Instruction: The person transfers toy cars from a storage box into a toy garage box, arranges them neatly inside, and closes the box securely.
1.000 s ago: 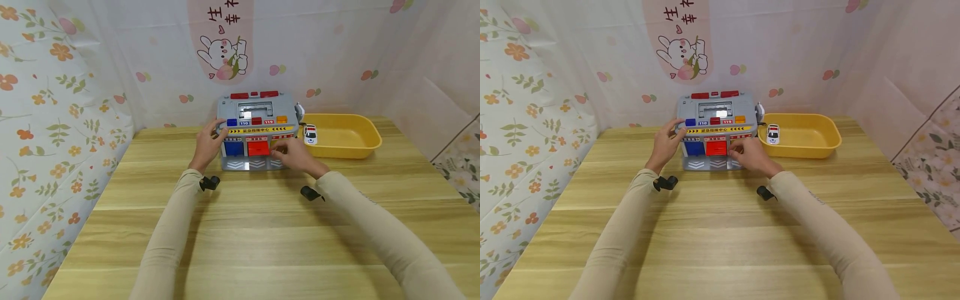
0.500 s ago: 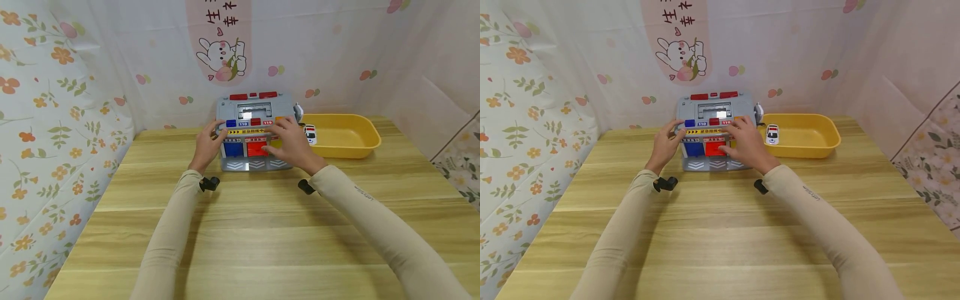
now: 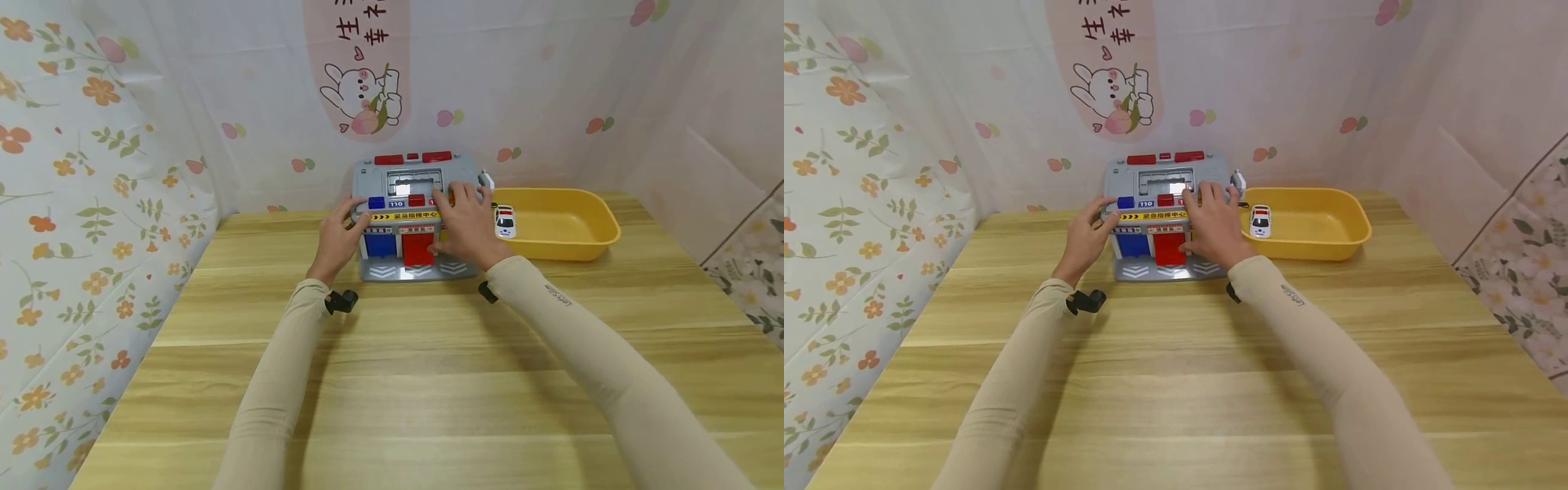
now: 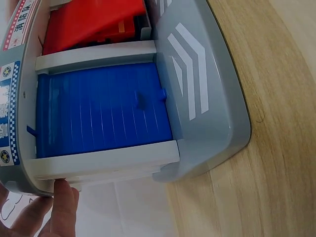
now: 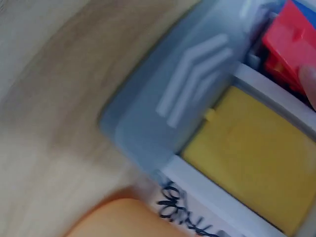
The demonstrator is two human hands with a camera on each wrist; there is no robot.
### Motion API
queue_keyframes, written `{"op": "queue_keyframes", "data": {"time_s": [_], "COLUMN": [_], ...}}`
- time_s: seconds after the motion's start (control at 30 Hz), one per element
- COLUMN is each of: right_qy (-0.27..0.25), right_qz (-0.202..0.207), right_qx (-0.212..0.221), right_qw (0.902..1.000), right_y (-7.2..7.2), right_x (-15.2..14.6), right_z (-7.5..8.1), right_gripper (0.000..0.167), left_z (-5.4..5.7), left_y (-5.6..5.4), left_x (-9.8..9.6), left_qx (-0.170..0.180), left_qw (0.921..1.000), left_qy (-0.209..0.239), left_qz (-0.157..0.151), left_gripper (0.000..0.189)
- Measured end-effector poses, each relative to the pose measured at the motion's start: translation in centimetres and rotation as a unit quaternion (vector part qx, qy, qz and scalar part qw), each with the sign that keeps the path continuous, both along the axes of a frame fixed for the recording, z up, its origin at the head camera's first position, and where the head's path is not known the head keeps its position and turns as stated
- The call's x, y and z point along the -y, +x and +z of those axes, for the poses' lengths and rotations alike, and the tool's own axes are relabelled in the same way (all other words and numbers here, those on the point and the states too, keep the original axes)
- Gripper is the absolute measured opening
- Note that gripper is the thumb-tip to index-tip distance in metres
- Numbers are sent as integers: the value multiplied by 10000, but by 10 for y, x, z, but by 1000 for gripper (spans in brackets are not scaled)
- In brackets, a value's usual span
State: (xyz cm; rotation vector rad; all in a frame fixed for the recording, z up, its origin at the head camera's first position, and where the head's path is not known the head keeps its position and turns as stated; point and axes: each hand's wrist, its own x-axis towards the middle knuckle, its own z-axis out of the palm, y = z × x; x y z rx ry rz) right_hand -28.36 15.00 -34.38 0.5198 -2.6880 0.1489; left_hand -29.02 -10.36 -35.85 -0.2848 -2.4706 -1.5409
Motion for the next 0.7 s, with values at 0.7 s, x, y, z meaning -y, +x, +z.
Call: {"op": "queue_keyframes", "data": {"time_s": [0.7], "right_qy": [-108], "right_qz": [-46], "right_qx": [-1311], "right_qw": [9913], "right_y": [-9], "right_x": [3], "right_z": [-19], "right_gripper": [83], "left_z": [7], "left_y": [-1], "left_x": [0], "left_qx": [54], "left_qw": [9974], "left_qy": [-724], "left_qz": [1], "left_gripper": [41]}}
